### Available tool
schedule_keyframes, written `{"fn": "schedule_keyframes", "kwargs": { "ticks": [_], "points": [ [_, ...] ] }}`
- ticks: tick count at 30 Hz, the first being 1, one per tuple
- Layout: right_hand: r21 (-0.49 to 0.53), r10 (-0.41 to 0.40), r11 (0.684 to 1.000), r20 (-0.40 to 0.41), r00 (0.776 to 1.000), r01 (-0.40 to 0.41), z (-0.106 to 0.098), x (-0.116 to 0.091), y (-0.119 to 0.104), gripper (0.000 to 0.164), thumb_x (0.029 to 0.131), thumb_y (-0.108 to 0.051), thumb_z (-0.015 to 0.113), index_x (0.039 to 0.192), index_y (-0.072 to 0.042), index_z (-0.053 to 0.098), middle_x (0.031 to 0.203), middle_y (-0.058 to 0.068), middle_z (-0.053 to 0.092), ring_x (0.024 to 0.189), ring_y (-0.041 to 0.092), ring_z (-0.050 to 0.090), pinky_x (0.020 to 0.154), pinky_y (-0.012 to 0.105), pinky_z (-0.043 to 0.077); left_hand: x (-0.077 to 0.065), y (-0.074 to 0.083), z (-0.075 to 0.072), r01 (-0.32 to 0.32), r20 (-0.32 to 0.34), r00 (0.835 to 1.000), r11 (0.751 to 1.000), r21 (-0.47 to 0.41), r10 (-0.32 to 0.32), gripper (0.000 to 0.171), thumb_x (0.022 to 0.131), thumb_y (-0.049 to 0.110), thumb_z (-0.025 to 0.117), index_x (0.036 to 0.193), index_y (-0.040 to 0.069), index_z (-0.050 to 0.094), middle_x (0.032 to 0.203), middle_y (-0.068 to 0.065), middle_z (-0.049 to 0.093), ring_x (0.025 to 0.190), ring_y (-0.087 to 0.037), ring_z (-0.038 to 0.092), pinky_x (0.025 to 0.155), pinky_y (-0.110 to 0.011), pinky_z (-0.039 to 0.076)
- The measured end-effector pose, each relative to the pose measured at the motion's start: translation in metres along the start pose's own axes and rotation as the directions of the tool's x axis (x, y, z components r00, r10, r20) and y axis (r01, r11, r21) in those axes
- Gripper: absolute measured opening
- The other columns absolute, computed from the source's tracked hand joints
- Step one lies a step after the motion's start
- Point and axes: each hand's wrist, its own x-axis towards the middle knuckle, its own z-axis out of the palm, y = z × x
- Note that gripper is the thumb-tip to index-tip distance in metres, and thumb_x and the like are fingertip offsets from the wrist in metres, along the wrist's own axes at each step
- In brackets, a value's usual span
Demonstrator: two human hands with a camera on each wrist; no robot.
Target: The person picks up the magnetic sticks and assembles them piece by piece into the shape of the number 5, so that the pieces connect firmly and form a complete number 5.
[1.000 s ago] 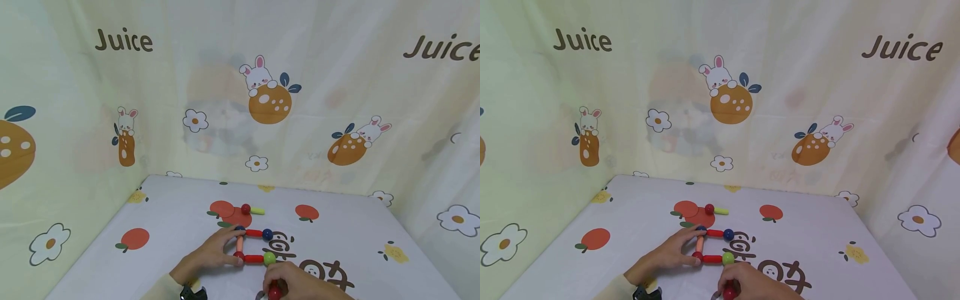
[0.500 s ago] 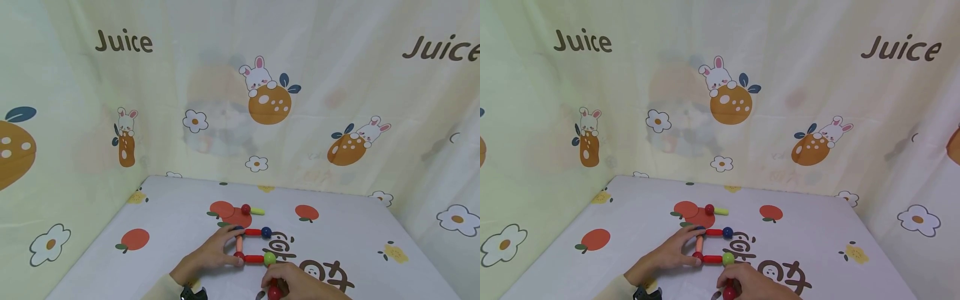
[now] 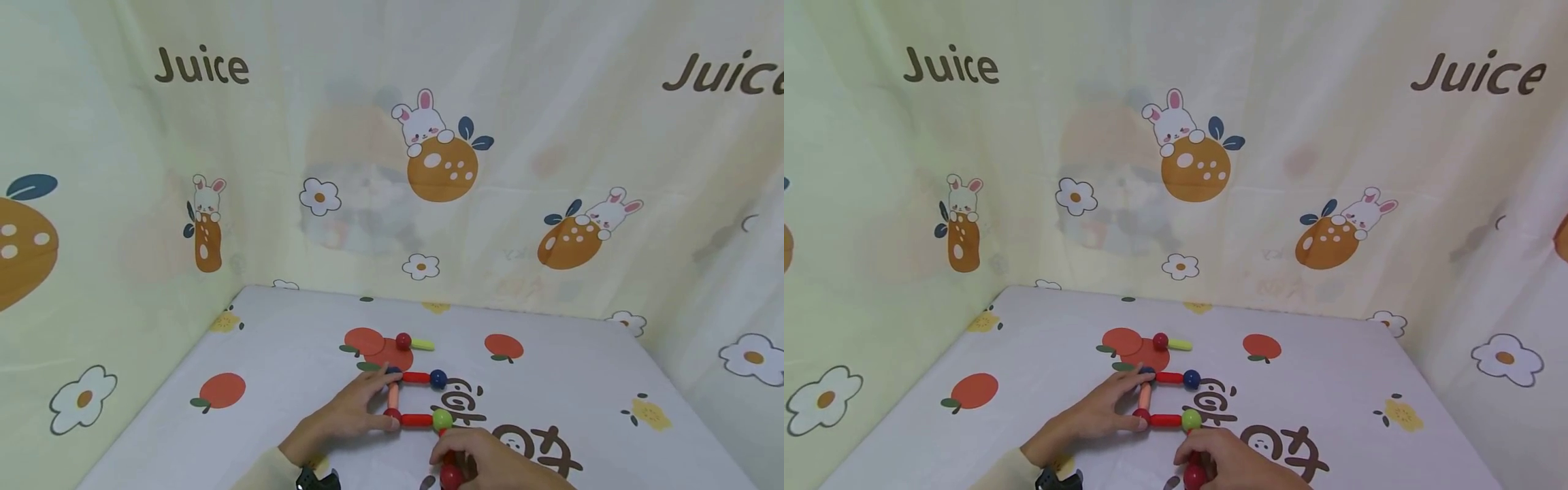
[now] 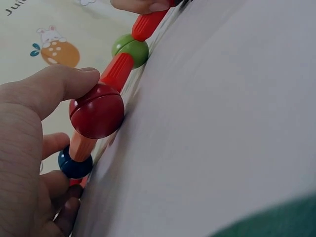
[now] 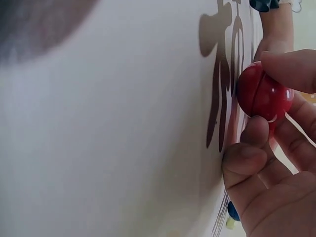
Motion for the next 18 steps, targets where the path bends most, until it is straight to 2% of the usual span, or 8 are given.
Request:
{"fn": "schedule_keyframes", "kwargs": {
  "ticks": [7,10,14,18],
  "points": [
    [0.053,0.034,0.998,-0.020,0.999,-0.033,0.0003,-0.0035,-0.0011,0.033,0.086,-0.014,0.080,0.118,-0.018,0.072,0.107,0.002,0.065,0.092,0.014,0.060,0.074,0.025,0.057,0.0029,0.0000,0.0005,0.008,-0.009,1.000,1.000,0.012,-0.008,0.078,0.087,0.054,0.074,0.155,0.038,0.040,0.168,0.002,0.023,0.149,-0.031,0.030,0.111,-0.066,0.034],
    [0.051,0.021,0.998,-0.020,1.000,-0.020,-0.0002,-0.0036,-0.0016,0.033,0.086,-0.013,0.080,0.117,-0.017,0.072,0.106,0.002,0.066,0.090,0.015,0.061,0.074,0.025,0.057,0.0033,0.0007,-0.0012,0.006,-0.007,1.000,1.000,0.006,-0.006,0.077,0.087,0.053,0.074,0.155,0.036,0.041,0.168,0.002,0.024,0.149,-0.031,0.030,0.112,-0.065,0.034],
    [0.050,0.016,0.999,-0.012,1.000,-0.015,-0.0028,-0.0055,-0.0038,0.034,0.086,-0.012,0.080,0.118,-0.017,0.072,0.106,0.003,0.067,0.089,0.014,0.061,0.073,0.025,0.057,0.0033,0.0011,-0.0032,-0.002,0.001,1.000,1.000,-0.026,0.002,0.076,0.088,0.050,0.075,0.154,0.033,0.043,0.168,0.000,0.024,0.150,-0.030,0.028,0.114,-0.064,0.031],
    [0.050,0.065,0.997,-0.018,0.998,-0.064,-0.0057,-0.0079,-0.0057,0.033,0.086,-0.008,0.079,0.117,-0.017,0.073,0.104,0.003,0.067,0.088,0.016,0.059,0.069,0.024,0.054,0.0049,0.0009,-0.0049,-0.008,0.021,1.000,0.998,-0.061,0.009,0.076,0.087,0.048,0.076,0.154,0.032,0.043,0.168,-0.001,0.023,0.151,-0.031,0.027,0.115,-0.064,0.029]
  ]
}}
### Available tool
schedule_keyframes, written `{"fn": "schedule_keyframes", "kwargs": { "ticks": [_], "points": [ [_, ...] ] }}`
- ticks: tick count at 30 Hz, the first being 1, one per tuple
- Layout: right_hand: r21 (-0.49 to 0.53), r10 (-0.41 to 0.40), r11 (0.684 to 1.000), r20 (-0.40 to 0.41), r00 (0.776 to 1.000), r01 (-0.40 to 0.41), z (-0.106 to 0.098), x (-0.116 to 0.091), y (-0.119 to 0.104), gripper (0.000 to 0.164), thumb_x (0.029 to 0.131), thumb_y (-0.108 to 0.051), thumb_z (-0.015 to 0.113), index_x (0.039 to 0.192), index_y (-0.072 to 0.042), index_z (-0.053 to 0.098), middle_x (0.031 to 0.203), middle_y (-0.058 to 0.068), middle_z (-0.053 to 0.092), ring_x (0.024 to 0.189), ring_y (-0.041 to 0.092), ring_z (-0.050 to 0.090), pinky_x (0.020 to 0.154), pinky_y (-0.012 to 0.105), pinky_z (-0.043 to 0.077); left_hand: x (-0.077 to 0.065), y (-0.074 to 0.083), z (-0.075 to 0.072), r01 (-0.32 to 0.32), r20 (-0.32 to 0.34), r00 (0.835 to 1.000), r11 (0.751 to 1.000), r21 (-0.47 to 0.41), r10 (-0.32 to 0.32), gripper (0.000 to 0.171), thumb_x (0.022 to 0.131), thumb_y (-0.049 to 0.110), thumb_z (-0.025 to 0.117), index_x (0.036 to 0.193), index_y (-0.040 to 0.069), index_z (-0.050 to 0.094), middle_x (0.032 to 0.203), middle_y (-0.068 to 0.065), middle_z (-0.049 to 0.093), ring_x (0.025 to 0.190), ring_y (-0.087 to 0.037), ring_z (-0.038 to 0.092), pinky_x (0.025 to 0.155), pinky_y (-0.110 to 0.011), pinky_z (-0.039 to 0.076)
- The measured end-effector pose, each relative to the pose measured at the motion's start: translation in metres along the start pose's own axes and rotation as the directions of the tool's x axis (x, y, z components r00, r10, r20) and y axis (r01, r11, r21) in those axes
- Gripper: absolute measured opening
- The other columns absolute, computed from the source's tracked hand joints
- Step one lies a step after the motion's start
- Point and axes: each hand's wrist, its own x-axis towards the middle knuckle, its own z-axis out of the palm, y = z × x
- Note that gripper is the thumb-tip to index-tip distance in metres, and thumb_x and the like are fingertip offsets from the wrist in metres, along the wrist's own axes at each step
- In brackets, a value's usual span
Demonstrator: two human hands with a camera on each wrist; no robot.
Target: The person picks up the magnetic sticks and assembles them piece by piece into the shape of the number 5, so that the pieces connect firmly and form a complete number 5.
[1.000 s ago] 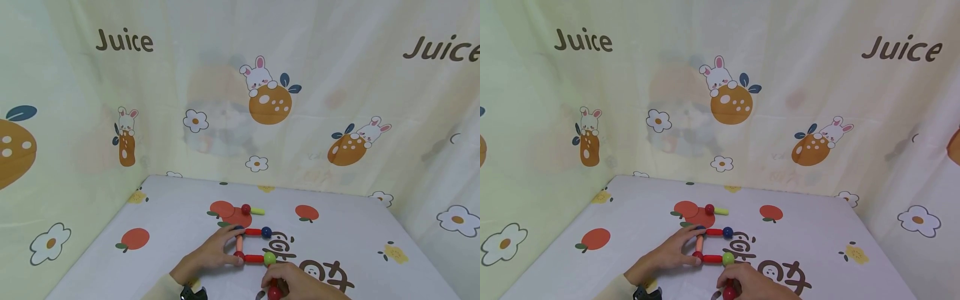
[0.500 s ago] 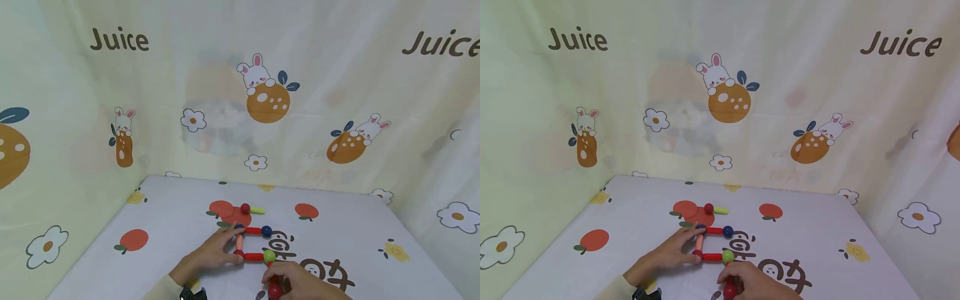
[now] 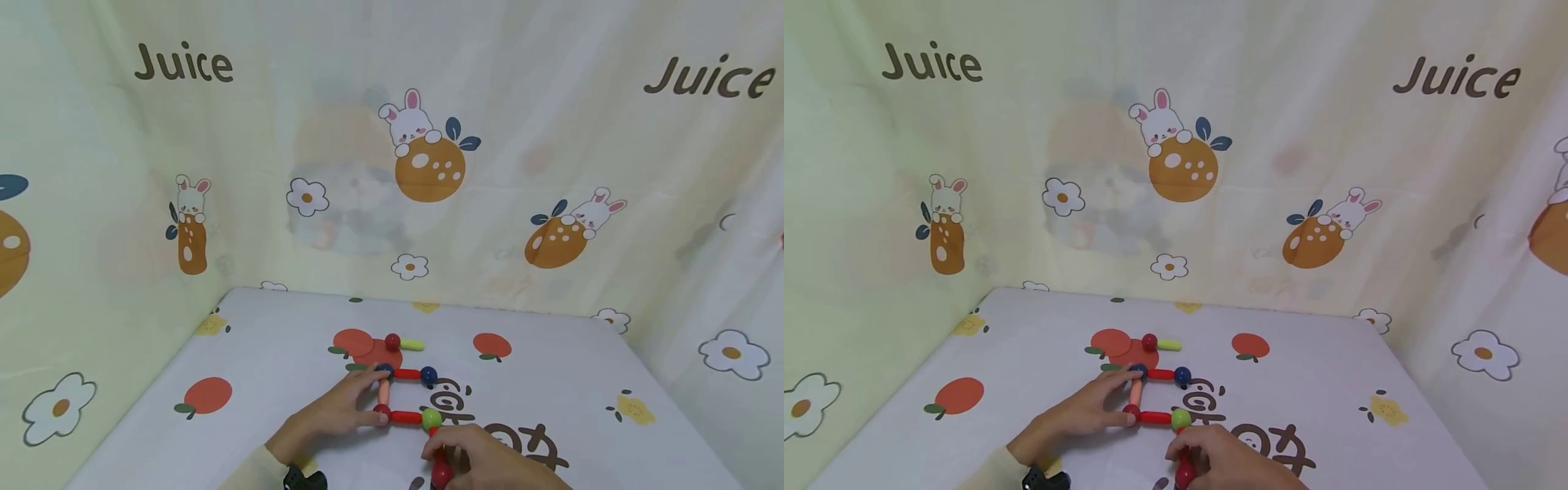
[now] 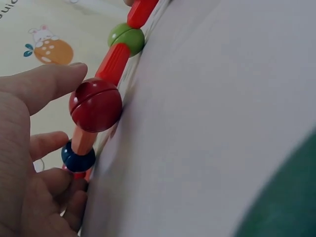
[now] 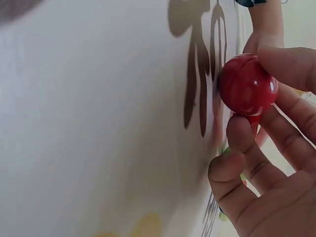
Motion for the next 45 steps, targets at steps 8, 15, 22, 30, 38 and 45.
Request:
{"fn": "schedule_keyframes", "kwargs": {
  "ticks": [8,15,22,30,38,45],
  "points": [
    [-0.002,0.042,0.999,-0.017,0.999,-0.042,-0.002,0.001,0.000,0.035,0.085,-0.003,0.078,0.116,-0.017,0.073,0.103,0.001,0.067,0.086,0.018,0.057,0.067,0.023,0.051,0.012,0.000,-0.014,-0.033,-0.036,0.999,0.999,-0.022,0.032,0.069,0.093,0.041,0.072,0.153,0.023,0.044,0.151,-0.003,0.050,0.137,-0.028,0.049,0.109,-0.054,0.043],
    [-0.007,0.085,0.996,-0.050,0.995,-0.085,-0.003,0.000,-0.001,0.035,0.085,-0.007,0.078,0.117,-0.021,0.073,0.105,0.002,0.065,0.087,0.022,0.058,0.066,0.026,0.053,0.036,0.004,-0.029,0.013,-0.141,0.990,1.000,0.002,-0.013,0.057,0.098,0.028,0.067,0.150,0.014,0.048,0.120,-0.002,0.069,0.113,-0.024,0.063,0.094,-0.046,0.055],
    [0.037,0.067,0.997,-0.107,0.992,-0.063,-0.009,0.001,-0.003,0.036,0.085,-0.003,0.076,0.119,-0.014,0.071,0.102,0.009,0.066,0.086,0.025,0.063,0.070,0.028,0.055,0.076,0.010,-0.037,0.138,-0.204,0.973,0.983,0.121,-0.111,0.045,0.096,0.024,0.070,0.137,0.011,0.058,0.106,-0.003,0.064,0.090,-0.019,0.060,0.075,-0.034,0.056],
    [-0.060,-0.018,0.998,-0.207,0.978,0.006,-0.017,0.005,-0.006,0.040,0.086,-0.007,0.078,0.124,-0.011,0.069,0.112,0.009,0.069,0.093,0.026,0.063,0.076,0.026,0.055,0.108,0.023,-0.037,0.219,-0.209,0.963,0.944,0.248,-0.169,0.045,0.093,0.032,0.072,0.134,0.015,0.062,0.122,-0.007,0.060,0.105,-0.021,0.057,0.084,-0.041,0.057],
    [-0.133,0.056,0.987,-0.232,0.971,-0.089,-0.017,0.010,-0.001,0.066,0.077,-0.008,0.085,0.139,-0.022,0.063,0.134,0.003,0.064,0.119,0.033,0.055,0.083,0.046,0.058,0.124,0.037,-0.036,0.157,-0.203,0.977,0.882,0.444,-0.071,0.042,0.092,0.032,0.074,0.130,0.016,0.067,0.125,-0.004,0.061,0.108,-0.018,0.053,0.091,-0.039,0.055],
    [-0.110,0.046,0.992,-0.179,0.983,-0.067,-0.017,0.010,0.004,0.070,0.077,-0.005,0.085,0.141,-0.021,0.060,0.137,0.006,0.060,0.110,0.030,0.058,0.083,0.049,0.058,0.130,0.055,-0.029,0.140,-0.126,0.988,0.892,0.430,-0.094,0.040,0.095,0.026,0.072,0.133,0.015,0.067,0.129,-0.003,0.066,0.117,-0.020,0.058,0.102,-0.043,0.050]
  ]
}}
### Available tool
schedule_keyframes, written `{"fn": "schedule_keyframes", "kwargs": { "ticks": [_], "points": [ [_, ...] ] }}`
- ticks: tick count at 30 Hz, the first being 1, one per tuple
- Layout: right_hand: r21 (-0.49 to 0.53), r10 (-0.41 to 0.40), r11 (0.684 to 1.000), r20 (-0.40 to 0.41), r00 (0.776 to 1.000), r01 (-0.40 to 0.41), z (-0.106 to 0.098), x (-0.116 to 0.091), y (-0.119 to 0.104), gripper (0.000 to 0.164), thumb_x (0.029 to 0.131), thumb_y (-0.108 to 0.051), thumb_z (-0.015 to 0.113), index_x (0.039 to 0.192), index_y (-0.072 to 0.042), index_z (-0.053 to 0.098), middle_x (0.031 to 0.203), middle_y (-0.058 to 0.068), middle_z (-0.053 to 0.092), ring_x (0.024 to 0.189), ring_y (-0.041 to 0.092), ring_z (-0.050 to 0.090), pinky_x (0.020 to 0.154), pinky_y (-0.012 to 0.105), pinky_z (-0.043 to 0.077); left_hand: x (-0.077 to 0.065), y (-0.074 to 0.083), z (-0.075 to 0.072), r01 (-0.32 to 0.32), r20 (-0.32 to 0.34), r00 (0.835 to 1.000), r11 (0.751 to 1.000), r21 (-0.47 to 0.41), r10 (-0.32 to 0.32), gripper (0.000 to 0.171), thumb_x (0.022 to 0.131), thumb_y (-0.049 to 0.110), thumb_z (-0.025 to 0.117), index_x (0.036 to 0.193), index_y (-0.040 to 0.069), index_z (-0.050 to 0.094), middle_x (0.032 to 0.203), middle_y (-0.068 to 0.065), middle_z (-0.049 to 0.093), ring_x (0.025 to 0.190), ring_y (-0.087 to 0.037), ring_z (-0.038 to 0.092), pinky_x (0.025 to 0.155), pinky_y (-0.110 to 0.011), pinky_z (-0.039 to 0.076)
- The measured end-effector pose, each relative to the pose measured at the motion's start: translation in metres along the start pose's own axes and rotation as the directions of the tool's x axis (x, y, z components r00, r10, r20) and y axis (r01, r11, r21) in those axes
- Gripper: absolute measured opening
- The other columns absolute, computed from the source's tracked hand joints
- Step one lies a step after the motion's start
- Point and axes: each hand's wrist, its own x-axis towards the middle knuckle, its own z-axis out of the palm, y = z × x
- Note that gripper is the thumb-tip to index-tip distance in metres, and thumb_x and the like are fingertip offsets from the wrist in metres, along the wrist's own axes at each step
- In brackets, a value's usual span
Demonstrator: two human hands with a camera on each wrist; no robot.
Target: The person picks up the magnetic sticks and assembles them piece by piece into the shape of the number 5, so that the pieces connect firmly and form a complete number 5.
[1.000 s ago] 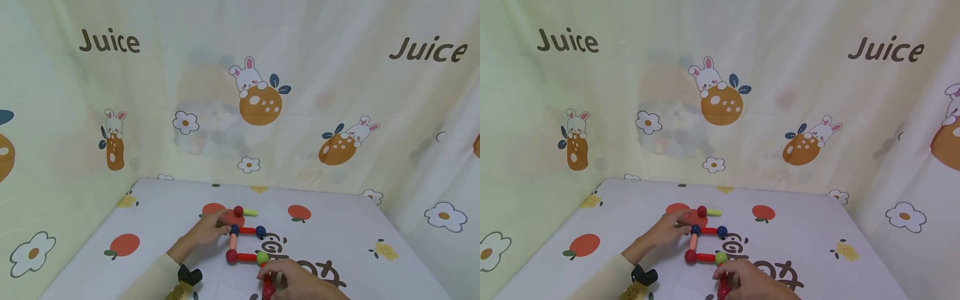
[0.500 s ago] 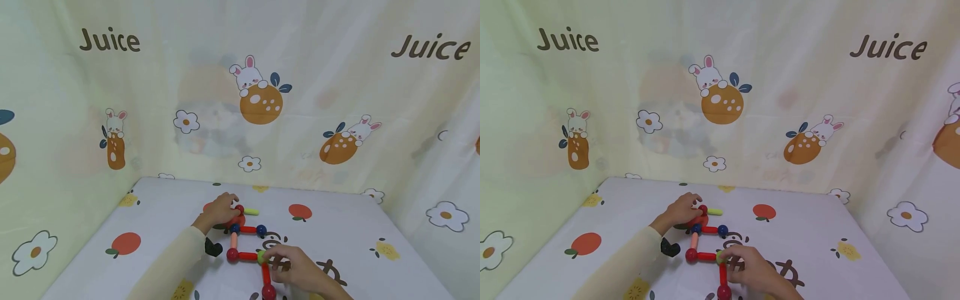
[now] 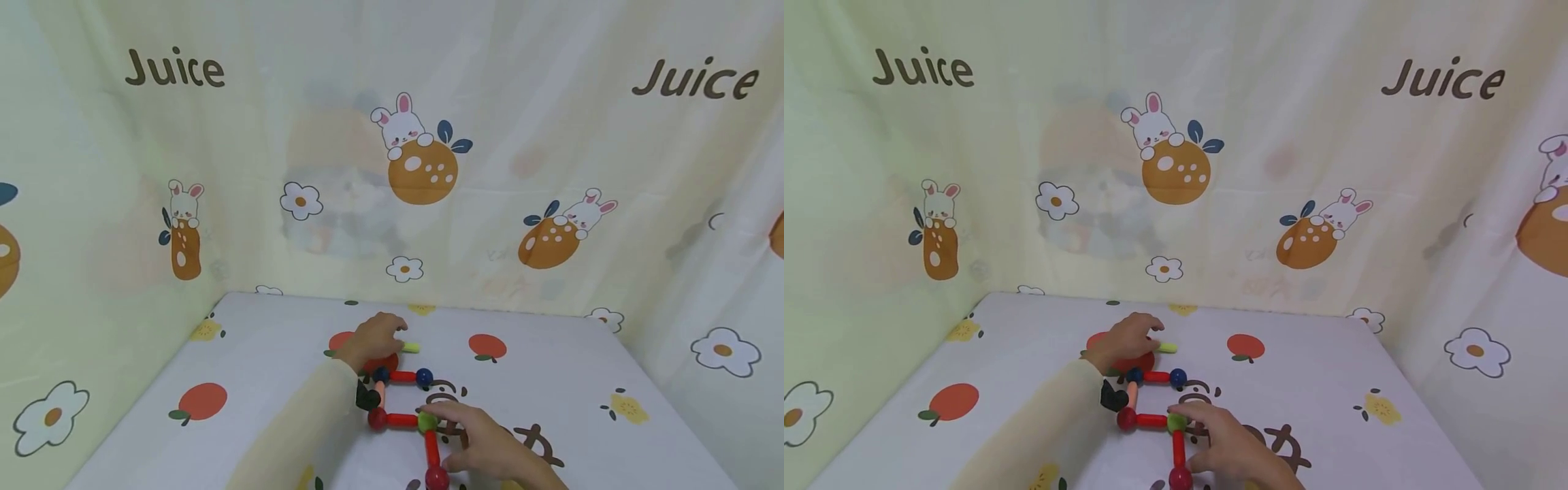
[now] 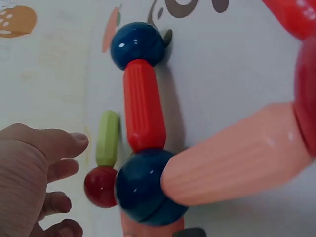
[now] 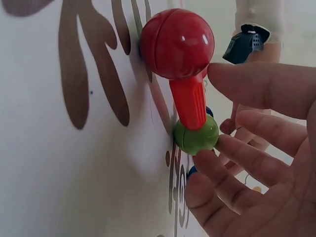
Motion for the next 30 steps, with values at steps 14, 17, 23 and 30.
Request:
{"fn": "schedule_keyframes", "kwargs": {
  "ticks": [14,17,23,30],
  "points": [
    [0.095,-0.029,0.995,0.023,0.999,0.026,0.001,-0.002,0.007,0.065,0.080,-0.008,0.082,0.141,-0.016,0.060,0.142,0.011,0.052,0.094,0.026,0.058,0.073,0.030,0.055,0.009,-0.002,0.021,0.005,0.014,1.000,0.998,0.063,-0.006,0.027,0.095,0.023,0.071,0.121,0.017,0.074,0.112,0.002,0.070,0.098,-0.017,0.059,0.096,-0.041,0.053],
    [0.117,-0.014,0.993,0.019,1.000,0.011,0.002,-0.002,0.007,0.065,0.080,-0.007,0.082,0.140,-0.016,0.061,0.145,0.011,0.051,0.095,0.026,0.058,0.074,0.029,0.055,0.009,-0.001,0.021,0.016,0.024,1.000,0.998,0.061,-0.018,0.023,0.095,0.022,0.070,0.116,0.017,0.076,0.111,0.002,0.071,0.098,-0.017,0.058,0.097,-0.041,0.052],
    [0.149,0.020,0.989,0.018,1.000,-0.023,0.003,-0.004,0.006,0.065,0.079,-0.005,0.083,0.139,-0.017,0.062,0.145,0.010,0.050,0.096,0.027,0.057,0.074,0.030,0.054,0.007,-0.002,0.024,0.030,0.038,0.999,0.999,0.045,-0.031,0.019,0.095,0.022,0.071,0.111,0.015,0.077,0.103,0.002,0.070,0.093,-0.016,0.057,0.094,-0.038,0.053],
    [0.150,0.032,0.988,0.008,0.999,-0.032,0.002,-0.003,0.009,0.065,0.078,-0.004,0.083,0.138,-0.018,0.062,0.149,0.011,0.047,0.096,0.026,0.058,0.073,0.030,0.054,0.012,-0.004,0.023,0.015,0.035,0.999,1.000,0.020,-0.016,0.015,0.095,0.019,0.071,0.109,0.014,0.075,0.096,0.002,0.067,0.090,-0.016,0.055,0.093,-0.038,0.052]
  ]
}}
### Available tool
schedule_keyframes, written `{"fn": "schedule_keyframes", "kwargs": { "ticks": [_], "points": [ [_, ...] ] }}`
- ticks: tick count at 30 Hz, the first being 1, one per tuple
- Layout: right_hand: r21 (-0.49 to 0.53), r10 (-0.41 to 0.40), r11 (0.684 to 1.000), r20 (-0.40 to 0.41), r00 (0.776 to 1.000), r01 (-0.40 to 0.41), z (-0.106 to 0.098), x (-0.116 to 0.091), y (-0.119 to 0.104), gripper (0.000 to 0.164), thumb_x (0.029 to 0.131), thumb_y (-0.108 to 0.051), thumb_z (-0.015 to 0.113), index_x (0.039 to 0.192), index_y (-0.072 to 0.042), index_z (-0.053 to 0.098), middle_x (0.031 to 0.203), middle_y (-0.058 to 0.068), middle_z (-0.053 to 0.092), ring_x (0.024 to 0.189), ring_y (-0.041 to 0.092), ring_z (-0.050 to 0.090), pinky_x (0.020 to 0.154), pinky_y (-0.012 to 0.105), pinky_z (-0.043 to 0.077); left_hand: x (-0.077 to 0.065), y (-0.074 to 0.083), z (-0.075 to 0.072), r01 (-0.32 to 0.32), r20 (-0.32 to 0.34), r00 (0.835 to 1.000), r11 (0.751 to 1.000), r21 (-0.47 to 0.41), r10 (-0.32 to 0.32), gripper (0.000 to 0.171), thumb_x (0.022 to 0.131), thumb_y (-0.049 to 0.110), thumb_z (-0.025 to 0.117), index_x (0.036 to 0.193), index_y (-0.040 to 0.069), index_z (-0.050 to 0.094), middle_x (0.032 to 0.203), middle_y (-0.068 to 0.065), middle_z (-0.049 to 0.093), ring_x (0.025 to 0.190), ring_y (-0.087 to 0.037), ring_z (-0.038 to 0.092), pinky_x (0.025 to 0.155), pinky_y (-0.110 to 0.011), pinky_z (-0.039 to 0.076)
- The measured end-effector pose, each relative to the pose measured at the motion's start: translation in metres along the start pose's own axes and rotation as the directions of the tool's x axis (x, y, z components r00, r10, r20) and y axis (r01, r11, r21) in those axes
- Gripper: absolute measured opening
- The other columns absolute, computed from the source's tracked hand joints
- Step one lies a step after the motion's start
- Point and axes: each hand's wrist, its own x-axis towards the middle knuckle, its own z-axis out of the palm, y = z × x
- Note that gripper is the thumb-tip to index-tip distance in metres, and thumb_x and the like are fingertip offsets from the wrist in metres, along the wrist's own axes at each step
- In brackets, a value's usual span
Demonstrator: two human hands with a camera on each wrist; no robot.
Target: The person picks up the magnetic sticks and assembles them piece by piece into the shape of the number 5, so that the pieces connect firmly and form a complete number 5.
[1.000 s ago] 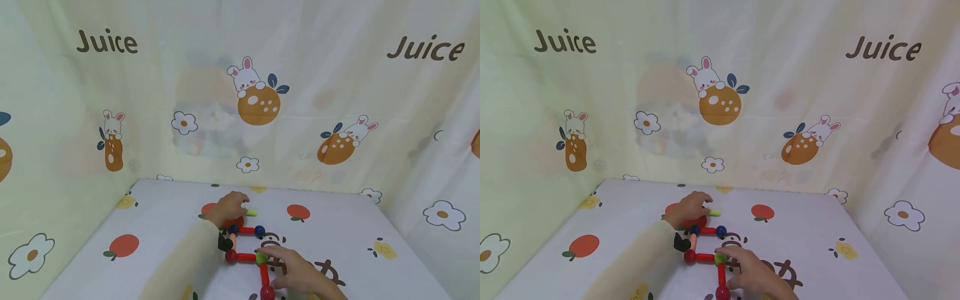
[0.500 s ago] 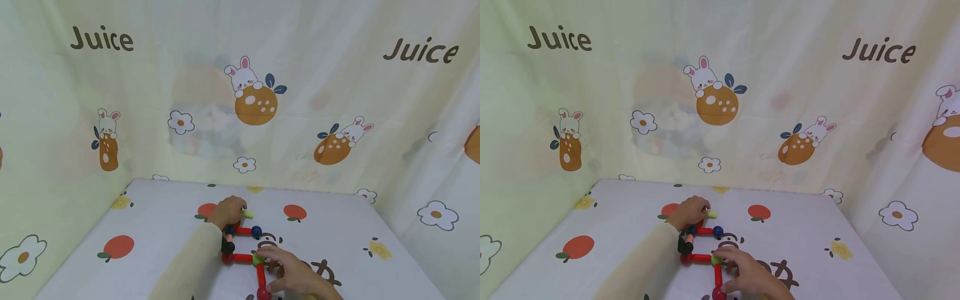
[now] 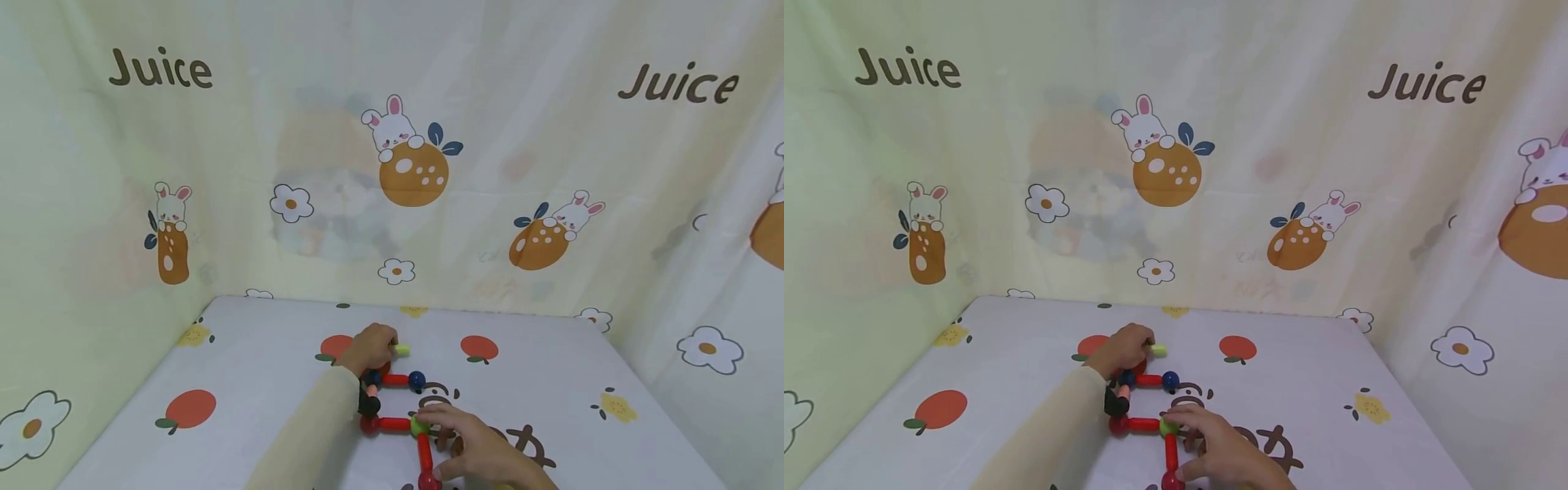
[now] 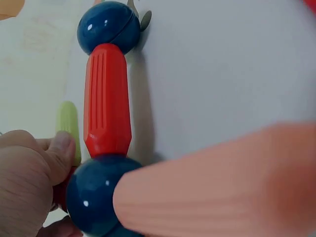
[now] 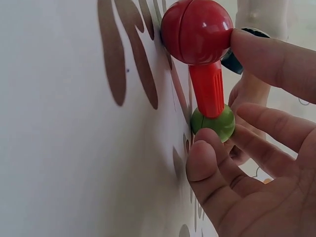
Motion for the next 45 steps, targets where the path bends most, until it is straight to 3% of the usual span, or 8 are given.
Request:
{"fn": "schedule_keyframes", "kwargs": {
  "ticks": [12,16,21,25,31,38,41,45],
  "points": [
    [-0.011,-0.004,1.000,0.002,1.000,0.004,0.003,-0.002,0.000,0.060,0.078,-0.008,0.082,0.135,-0.019,0.066,0.150,0.009,0.046,0.096,0.027,0.058,0.072,0.030,0.053,0.000,-0.006,0.000,0.018,0.018,1.000,0.999,-0.036,-0.017,0.022,0.096,0.019,0.071,0.117,0.023,0.067,0.109,0.001,0.065,0.095,-0.017,0.057,0.091,-0.040,0.055],
    [0.001,0.014,1.000,0.005,1.000,-0.014,0.002,0.000,-0.001,0.060,0.078,-0.008,0.083,0.135,-0.018,0.066,0.150,0.009,0.046,0.096,0.027,0.057,0.072,0.031,0.052,0.000,-0.006,-0.003,0.004,0.010,1.000,0.999,-0.037,-0.004,0.025,0.097,0.017,0.070,0.120,0.023,0.067,0.112,-0.001,0.066,0.097,-0.018,0.058,0.093,-0.042,0.055],
    [0.002,0.015,1.000,0.044,0.999,-0.015,-0.001,0.004,0.002,0.061,0.080,-0.012,0.083,0.138,-0.018,0.064,0.151,0.009,0.045,0.097,0.026,0.057,0.075,0.033,0.052,0.001,-0.012,-0.005,0.031,0.000,1.000,0.999,-0.035,-0.031,0.024,0.098,0.019,0.069,0.121,0.022,0.067,0.110,0.001,0.063,0.098,-0.017,0.058,0.094,-0.042,0.054],
    [-0.020,0.008,1.000,0.038,0.999,-0.008,-0.002,0.006,0.002,0.061,0.080,-0.013,0.084,0.137,-0.018,0.064,0.148,0.008,0.047,0.096,0.025,0.058,0.075,0.034,0.053,0.002,-0.016,-0.010,0.038,-0.013,0.999,0.995,-0.097,-0.039,0.022,0.099,0.018,0.066,0.121,0.020,0.066,0.106,0.001,0.061,0.095,-0.017,0.057,0.090,-0.038,0.054],
    [-0.031,0.006,1.000,0.013,1.000,-0.006,-0.001,0.001,-0.001,0.059,0.078,-0.008,0.083,0.134,-0.017,0.067,0.150,0.010,0.046,0.099,0.027,0.058,0.075,0.031,0.053,-0.003,-0.014,-0.023,0.000,-0.013,1.000,0.983,-0.181,-0.003,0.021,0.100,0.014,0.064,0.121,0.016,0.065,0.104,0.001,0.060,0.097,-0.016,0.056,0.090,-0.034,0.054],
    [-0.053,0.084,0.995,-0.028,0.996,-0.086,-0.010,-0.007,-0.001,0.061,0.075,-0.008,0.086,0.133,-0.014,0.068,0.150,0.016,0.045,0.101,0.025,0.058,0.081,0.038,0.058,-0.001,-0.008,-0.036,-0.104,-0.047,0.994,0.973,-0.207,0.096,0.016,0.100,0.013,0.065,0.116,0.016,0.064,0.104,0.002,0.060,0.095,-0.015,0.057,0.089,-0.032,0.054],
    [-0.033,0.040,0.999,0.007,0.999,-0.039,-0.008,-0.002,0.001,0.059,0.078,-0.008,0.085,0.134,-0.012,0.067,0.151,0.020,0.043,0.101,0.025,0.059,0.080,0.035,0.057,-0.007,-0.015,-0.040,-0.095,-0.050,0.995,0.979,-0.181,0.087,0.014,0.100,0.014,0.065,0.114,0.016,0.064,0.102,0.003,0.060,0.093,-0.013,0.056,0.087,-0.030,0.054],
    [-0.042,-0.021,0.999,0.049,0.999,0.023,-0.001,0.008,0.003,0.056,0.081,-0.010,0.084,0.134,-0.014,0.067,0.151,0.022,0.042,0.100,0.025,0.060,0.077,0.029,0.056,-0.027,-0.029,-0.050,-0.094,-0.058,0.995,0.985,-0.143,0.086,0.015,0.100,0.015,0.064,0.115,0.016,0.065,0.102,0.004,0.060,0.094,-0.013,0.056,0.086,-0.030,0.054]
  ]
}}
